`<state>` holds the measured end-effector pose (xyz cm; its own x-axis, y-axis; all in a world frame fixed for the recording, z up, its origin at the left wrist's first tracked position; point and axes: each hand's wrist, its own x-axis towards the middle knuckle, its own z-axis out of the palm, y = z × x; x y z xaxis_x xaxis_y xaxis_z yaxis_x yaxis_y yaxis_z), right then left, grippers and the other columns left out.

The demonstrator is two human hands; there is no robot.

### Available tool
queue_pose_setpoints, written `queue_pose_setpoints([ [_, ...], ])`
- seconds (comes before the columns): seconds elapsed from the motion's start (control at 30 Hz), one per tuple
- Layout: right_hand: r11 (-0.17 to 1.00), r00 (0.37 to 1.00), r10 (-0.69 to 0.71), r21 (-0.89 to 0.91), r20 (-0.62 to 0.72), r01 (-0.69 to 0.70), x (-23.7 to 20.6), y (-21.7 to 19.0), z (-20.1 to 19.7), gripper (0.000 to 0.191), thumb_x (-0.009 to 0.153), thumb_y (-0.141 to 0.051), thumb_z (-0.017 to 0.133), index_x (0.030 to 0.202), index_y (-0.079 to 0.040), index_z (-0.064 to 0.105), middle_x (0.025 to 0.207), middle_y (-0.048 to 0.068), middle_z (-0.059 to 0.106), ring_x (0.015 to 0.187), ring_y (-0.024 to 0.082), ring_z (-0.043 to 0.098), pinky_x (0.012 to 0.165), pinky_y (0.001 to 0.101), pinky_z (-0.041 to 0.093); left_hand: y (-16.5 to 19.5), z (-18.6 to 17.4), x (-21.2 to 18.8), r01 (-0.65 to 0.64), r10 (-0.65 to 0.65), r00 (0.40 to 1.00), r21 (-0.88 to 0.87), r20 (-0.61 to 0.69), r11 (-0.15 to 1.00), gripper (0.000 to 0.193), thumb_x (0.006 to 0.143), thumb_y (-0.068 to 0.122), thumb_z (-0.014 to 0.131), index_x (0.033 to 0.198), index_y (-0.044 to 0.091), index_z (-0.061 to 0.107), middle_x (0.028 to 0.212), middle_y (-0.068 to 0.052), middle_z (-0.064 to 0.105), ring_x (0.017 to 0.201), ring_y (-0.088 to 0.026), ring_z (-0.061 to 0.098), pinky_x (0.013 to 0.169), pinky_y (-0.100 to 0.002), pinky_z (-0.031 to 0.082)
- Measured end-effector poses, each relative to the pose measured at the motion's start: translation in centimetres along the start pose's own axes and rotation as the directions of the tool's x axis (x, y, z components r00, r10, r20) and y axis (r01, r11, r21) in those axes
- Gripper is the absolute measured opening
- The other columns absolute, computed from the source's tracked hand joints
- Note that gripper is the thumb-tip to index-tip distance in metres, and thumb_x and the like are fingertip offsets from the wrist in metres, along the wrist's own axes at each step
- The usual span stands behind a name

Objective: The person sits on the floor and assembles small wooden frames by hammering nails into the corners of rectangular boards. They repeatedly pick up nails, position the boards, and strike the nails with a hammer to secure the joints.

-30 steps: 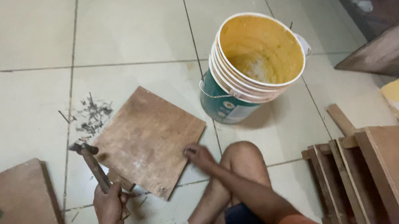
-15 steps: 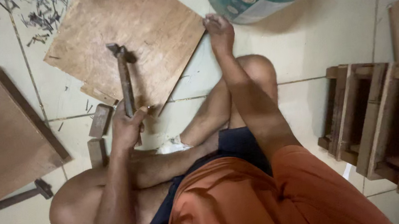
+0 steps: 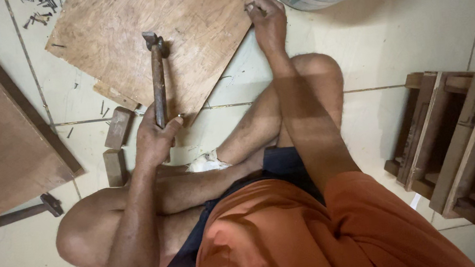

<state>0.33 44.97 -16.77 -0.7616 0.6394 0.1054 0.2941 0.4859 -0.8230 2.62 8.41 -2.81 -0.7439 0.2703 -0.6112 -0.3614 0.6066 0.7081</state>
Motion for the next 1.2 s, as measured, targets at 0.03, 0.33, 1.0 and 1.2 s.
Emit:
queue_pose_setpoints([
  [0.03, 1.0, 1.0, -0.002, 0.009, 0.004, 0.002, 0.0, 0.1, 0.0, 0.015, 0.091, -0.017, 0.073, 0.099, -0.007, 0.081, 0.095, 0.008, 0.075, 0.102, 0.026, 0.063, 0.093, 0.0364, 0.049, 0.0, 0.0, -0.1, 0.0, 0.0, 1.0, -0.001, -0.002, 1.0, 0.066, 0.088, 0.023, 0.075, 0.146, 0.003, 0.05, 0.067, -0.002, 0.061, 0.052, -0.012, 0.058, 0.045, -0.031, 0.047],
  [0.33, 0.992, 0.994, -0.107, -0.068, -0.008, 0.106, -0.5, -0.5, 0.0, 0.013, 0.09, -0.013, 0.072, 0.099, -0.008, 0.08, 0.099, 0.007, 0.076, 0.107, 0.026, 0.059, 0.099, 0.038, 0.045, -0.1, 0.0, -0.4, -0.02, 0.02, 1.0, 0.014, 0.013, 1.0, 0.065, 0.091, 0.026, 0.073, 0.147, 0.003, 0.051, 0.069, -0.004, 0.06, 0.052, -0.012, 0.059, 0.045, -0.03, 0.048],
  [1.0, 0.948, 0.948, -0.306, -0.122, -0.09, 0.294, -0.4, -2.5, -0.6, 0.012, 0.085, -0.008, 0.075, 0.097, -0.008, 0.078, 0.105, 0.006, 0.073, 0.107, 0.03, 0.058, 0.099, 0.0396, 0.046, 6.3, 12.7, 4.6, -0.648, 0.648, 0.761, 0.025, -0.023, 0.761, 0.051, 0.116, 0.039, 0.055, 0.152, 0.002, 0.047, 0.117, -0.023, 0.072, 0.109, -0.032, 0.071, 0.093, -0.042, 0.056],
  [1.2, 0.95, 0.96, -0.268, -0.187, -0.082, 0.249, -0.1, -2.5, -1.0, 0.012, 0.087, -0.006, 0.073, 0.097, -0.009, 0.079, 0.105, 0.005, 0.073, 0.108, 0.031, 0.057, 0.098, 0.0404, 0.046, 8.5, 13.1, 4.4, -0.272, 0.283, 0.957, -0.157, 0.054, 0.949, 0.056, 0.103, 0.036, 0.053, 0.151, 0.007, 0.049, 0.074, -0.006, 0.061, 0.056, -0.014, 0.058, 0.053, -0.033, 0.051],
])
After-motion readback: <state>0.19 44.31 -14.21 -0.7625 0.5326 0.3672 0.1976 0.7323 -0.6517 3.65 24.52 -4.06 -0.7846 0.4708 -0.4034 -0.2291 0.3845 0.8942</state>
